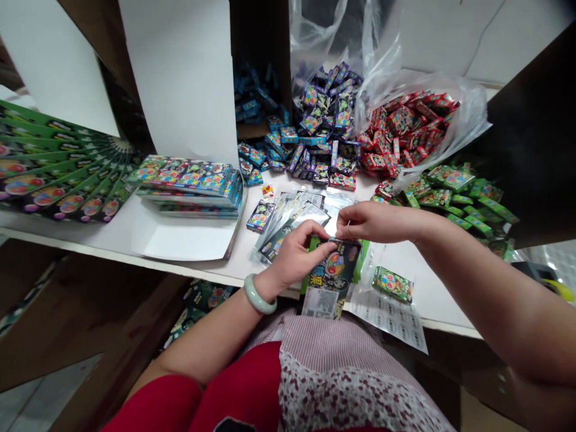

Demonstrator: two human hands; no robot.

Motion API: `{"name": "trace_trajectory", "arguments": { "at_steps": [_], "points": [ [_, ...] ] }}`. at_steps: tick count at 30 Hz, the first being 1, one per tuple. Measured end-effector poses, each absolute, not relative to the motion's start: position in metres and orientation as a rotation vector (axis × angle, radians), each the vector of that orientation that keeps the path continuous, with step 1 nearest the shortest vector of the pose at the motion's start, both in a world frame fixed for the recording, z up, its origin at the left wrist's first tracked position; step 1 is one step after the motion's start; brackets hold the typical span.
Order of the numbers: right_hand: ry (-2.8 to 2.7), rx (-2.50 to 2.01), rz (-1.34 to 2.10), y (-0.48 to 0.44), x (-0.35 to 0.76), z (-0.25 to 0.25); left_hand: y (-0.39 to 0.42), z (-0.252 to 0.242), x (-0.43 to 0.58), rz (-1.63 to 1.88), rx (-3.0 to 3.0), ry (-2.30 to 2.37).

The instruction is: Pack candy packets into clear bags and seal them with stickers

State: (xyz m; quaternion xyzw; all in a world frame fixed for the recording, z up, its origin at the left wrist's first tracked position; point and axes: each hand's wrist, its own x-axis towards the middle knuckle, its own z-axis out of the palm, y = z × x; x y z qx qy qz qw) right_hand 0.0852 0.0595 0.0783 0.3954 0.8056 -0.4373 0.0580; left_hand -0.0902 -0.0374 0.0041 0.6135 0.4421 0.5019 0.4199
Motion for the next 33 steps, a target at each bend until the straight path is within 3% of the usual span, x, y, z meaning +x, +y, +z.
{"name": "trace_trajectory", "arguments": {
  "at_steps": [6,11,17,20,25,27,31,33],
  "points": [
    [1.86,1.269,-2.187,0.044,0.091,0.05,-0.057,-0.005,-0.092,1.136,1.347,0.996],
    [1.779,1.434,-2.389,0.036,0.106,0.042,-0.089,0.019,-0.135,1.074,1.389,0.939],
    [2.135,1.753,-2.2,0.038,0.106,0.029,-0.072,0.09,-0.247,1.608,2.089,1.727],
    [2.269,1.637,-2.099,0.026,0.09,0.013,-0.032,0.082,-0.294,1.26,2.46,1.895],
    [2.468,1.517,-1.833,0.018,0.08,-0.01,0.003,0.036,-0.329,0.645,2.493,2.092],
    [2.566,1.566,-1.615,0.023,0.086,-0.013,0.0,0.026,-0.325,0.606,2.486,2.091],
    [2.75,1.615,-1.086,0.04,0.086,-0.011,-0.019,0.014,-0.271,0.894,2.426,2.086],
    [2.839,1.583,-0.85,0.046,0.074,-0.012,-0.028,0.005,-0.225,0.794,2.42,1.882]
  ]
}}
